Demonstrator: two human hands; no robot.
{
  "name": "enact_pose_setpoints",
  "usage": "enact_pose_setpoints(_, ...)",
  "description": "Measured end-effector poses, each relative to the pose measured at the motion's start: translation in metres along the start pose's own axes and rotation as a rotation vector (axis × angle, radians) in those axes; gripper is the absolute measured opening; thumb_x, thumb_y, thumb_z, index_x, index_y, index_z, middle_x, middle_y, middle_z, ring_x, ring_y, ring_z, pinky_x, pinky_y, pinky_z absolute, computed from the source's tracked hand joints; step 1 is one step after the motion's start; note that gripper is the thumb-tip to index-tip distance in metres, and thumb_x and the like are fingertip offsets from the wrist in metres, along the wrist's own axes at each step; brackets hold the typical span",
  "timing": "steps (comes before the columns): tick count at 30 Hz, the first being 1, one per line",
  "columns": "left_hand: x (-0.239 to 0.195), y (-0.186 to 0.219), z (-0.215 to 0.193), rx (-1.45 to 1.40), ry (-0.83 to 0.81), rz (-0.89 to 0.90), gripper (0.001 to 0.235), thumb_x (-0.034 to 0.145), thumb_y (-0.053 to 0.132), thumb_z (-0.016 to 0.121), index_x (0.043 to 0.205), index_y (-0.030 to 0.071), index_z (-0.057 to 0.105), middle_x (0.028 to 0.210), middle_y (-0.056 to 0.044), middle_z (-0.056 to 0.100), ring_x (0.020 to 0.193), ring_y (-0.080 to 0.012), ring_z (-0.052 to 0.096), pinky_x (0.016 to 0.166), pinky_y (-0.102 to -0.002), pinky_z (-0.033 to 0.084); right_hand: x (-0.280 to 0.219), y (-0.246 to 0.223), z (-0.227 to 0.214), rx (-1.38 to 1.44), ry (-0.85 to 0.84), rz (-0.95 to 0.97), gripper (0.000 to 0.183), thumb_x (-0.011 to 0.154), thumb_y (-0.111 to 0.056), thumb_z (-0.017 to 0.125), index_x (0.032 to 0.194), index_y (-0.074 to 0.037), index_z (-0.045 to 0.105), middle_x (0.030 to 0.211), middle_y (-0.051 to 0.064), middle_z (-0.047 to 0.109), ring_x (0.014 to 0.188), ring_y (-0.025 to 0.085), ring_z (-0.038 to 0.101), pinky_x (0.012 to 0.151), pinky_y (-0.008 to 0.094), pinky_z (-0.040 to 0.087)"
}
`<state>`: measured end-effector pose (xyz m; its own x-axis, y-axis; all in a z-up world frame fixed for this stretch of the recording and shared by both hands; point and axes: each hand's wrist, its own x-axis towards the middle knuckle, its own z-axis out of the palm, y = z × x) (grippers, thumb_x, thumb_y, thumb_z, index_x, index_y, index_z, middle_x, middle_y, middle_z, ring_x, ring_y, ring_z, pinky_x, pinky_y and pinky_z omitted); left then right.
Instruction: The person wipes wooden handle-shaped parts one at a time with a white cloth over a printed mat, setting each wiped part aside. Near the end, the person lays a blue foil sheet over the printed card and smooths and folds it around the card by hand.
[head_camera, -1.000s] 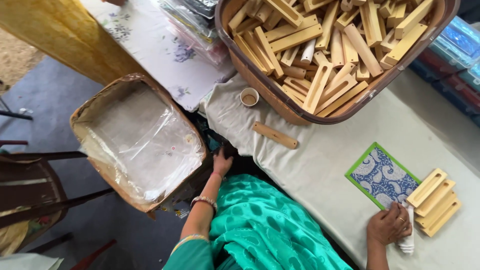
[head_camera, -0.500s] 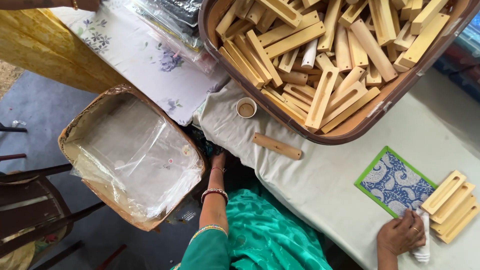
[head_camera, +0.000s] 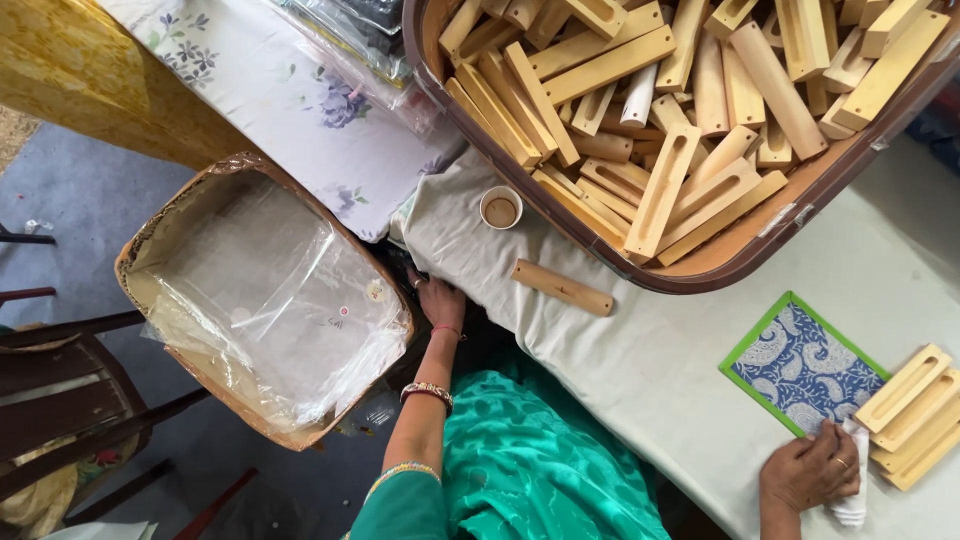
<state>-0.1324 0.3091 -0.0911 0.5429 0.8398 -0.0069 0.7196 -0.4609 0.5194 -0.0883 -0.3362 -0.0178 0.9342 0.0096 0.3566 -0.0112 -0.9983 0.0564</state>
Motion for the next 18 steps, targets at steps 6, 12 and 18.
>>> enact_pose_setpoints(6,0.019,0.104,-0.108,-0.083,-0.124,-0.358,0.066,0.086,0.026,0.065,0.149,0.015,0.049,0.169,-0.036,-0.002,0.115,-0.0485,0.056,0.107,-0.049,0.044,0.000,-0.002,0.001,0.025,0.003,0.015,0.033,0.100,-0.005,0.052,0.131,-0.008,0.063,0.141,0.008,0.052,0.140,0.026,0.044,0.119,0.047,0.027)
enact_pose_setpoints(12,0.057,-0.045,0.029,0.075,0.042,-0.265,0.064,0.078,0.031,0.078,0.124,-0.007,0.055,0.138,-0.035,0.046,0.122,-0.0515,0.054,0.105,-0.051,0.045,0.005,-0.012,-0.011,0.051,-0.006,0.026,0.028,0.105,-0.006,0.052,0.131,-0.008,0.063,0.140,0.006,0.052,0.141,0.026,0.044,0.120,0.046,0.027)
enact_pose_setpoints(18,0.052,-0.084,0.024,-0.141,0.189,-0.067,0.042,0.086,0.013,0.069,0.126,-0.002,0.066,0.130,-0.025,0.066,0.116,-0.0432,0.065,0.102,-0.048,0.053,0.006,-0.010,-0.011,0.053,-0.022,0.032,0.029,0.105,-0.006,0.052,0.132,-0.008,0.062,0.139,0.006,0.051,0.141,0.025,0.042,0.121,0.046,0.025)
